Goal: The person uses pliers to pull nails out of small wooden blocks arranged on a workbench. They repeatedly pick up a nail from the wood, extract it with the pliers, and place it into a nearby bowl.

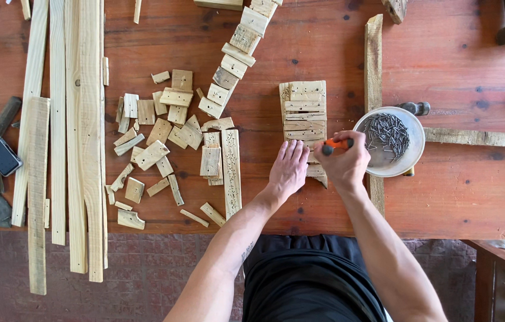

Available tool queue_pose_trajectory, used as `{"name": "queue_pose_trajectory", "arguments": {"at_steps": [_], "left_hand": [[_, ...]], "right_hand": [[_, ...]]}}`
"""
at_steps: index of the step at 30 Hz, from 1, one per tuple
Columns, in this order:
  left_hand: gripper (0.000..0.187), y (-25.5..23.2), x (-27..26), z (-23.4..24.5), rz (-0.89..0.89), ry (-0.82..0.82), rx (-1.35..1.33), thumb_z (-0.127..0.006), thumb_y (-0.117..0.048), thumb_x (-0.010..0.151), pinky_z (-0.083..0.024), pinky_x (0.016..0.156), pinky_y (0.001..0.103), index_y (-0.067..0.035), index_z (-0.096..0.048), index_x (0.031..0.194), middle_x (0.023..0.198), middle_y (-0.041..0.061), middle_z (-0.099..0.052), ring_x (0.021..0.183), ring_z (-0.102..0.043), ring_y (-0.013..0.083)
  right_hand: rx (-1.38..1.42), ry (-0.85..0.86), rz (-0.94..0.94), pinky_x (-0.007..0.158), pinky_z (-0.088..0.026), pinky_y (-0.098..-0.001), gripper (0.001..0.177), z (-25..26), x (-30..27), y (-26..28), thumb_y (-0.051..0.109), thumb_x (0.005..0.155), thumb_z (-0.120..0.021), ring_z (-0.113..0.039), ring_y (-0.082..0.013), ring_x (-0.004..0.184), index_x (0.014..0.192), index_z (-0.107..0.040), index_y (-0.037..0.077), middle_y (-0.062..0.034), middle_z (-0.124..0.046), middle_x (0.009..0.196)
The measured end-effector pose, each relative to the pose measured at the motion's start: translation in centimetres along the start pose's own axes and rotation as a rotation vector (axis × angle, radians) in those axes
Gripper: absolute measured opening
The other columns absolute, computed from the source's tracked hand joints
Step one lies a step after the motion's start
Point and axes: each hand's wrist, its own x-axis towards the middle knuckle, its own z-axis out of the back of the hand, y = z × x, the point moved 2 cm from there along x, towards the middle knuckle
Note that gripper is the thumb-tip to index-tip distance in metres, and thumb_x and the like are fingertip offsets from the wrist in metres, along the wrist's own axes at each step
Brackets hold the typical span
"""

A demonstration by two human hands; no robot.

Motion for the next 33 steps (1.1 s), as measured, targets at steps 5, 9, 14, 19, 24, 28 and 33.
{"name": "queue_pose_trajectory", "arguments": {"at_steps": [5,9,14,19,24,28,33], "left_hand": [[0.052,0.0,-0.2,-0.9,-0.008,-0.03,0.033,-0.055,-0.028,0.1,-0.019,0.127,0.051,-0.007,-0.05,0.147,0.152,0.022,-0.048,0.148,-0.04,0.0355],[0.053,-0.1,-0.1,-2.0,-0.03,-0.117,0.037,-0.06,-0.026,0.096,-0.024,0.126,0.051,-0.004,-0.052,0.144,0.148,0.024,-0.05,0.145,-0.044,0.0384],[0.057,0.2,0.4,-3.0,-0.053,-0.179,0.083,-0.063,-0.028,0.094,-0.025,0.125,0.051,-0.006,-0.051,0.145,0.147,0.023,-0.05,0.144,-0.044,0.0379],[0.057,0.0,0.2,-3.0,-0.023,-0.137,0.048,-0.062,-0.027,0.092,-0.028,0.123,0.051,-0.006,-0.051,0.144,0.147,0.022,-0.05,0.144,-0.043,0.0377],[0.054,-0.3,0.1,-1.2,0.022,-0.092,-0.023,-0.059,-0.024,0.092,-0.029,0.122,0.052,-0.006,-0.053,0.143,0.15,0.021,-0.048,0.146,-0.041,0.0372],[0.056,-0.3,0.1,-1.5,0.043,-0.09,-0.071,-0.058,-0.022,0.091,-0.027,0.123,0.052,-0.006,-0.051,0.145,0.153,0.02,-0.046,0.148,-0.038,0.037],[0.062,-0.5,0.5,2.3,0.294,-0.205,-0.441,-0.061,-0.027,0.085,-0.027,0.124,0.047,0.0,-0.054,0.141,0.143,0.021,-0.054,0.141,-0.047,0.0353]], "right_hand": [[-0.047,0.021,-0.034,0.071,-0.059,-0.034,0.044,0.2,0.4,-1.5,0.012,0.067,-0.093,-0.073,-0.0255,0.079,0.093,-0.058,0.007,-0.0084,-0.071,0.084],[-0.027,-0.312,-0.321,0.063,-0.049,-0.032,0.033,2.5,2.1,-3.3,0.013,0.085,-0.084,-0.062,-0.0204,0.077,0.096,-0.056,0.002,-0.0121,-0.062,0.083],[0.082,-0.211,-0.151,0.064,-0.055,-0.026,0.04,4.2,5.6,0.8,0.009,0.08,-0.091,-0.07,-0.0184,0.079,0.101,-0.057,0.008,-0.008,-0.066,0.085],[0.168,0.189,-0.058,0.069,-0.054,-0.0403,0.045,4.0,3.6,-1.6,0.034,0.093,-0.076,-0.065,-0.0305,0.084,0.114,-0.051,0.005,-0.0181,-0.062,0.093],[0.154,0.328,-0.086,0.078,-0.054,-0.0402,0.029,2.7,3.2,-4.6,0.001,0.075,-0.053,-0.072,-0.0316,0.089,0.103,-0.046,0.008,-0.0103,-0.065,0.084],[0.17,0.325,-0.073,0.062,-0.055,-0.033,0.03,2.0,2.0,-6.3,-0.006,0.074,-0.054,-0.075,-0.0262,0.087,0.101,-0.047,0.007,-0.0078,-0.066,0.082],[0.211,0.315,0.04,0.071,-0.054,-0.0355,0.035,1.6,1.9,-7.4,-0.014,0.074,-0.05,-0.073,-0.0275,0.083,0.101,-0.047,0.008,-0.0077,-0.071,0.081]]}}
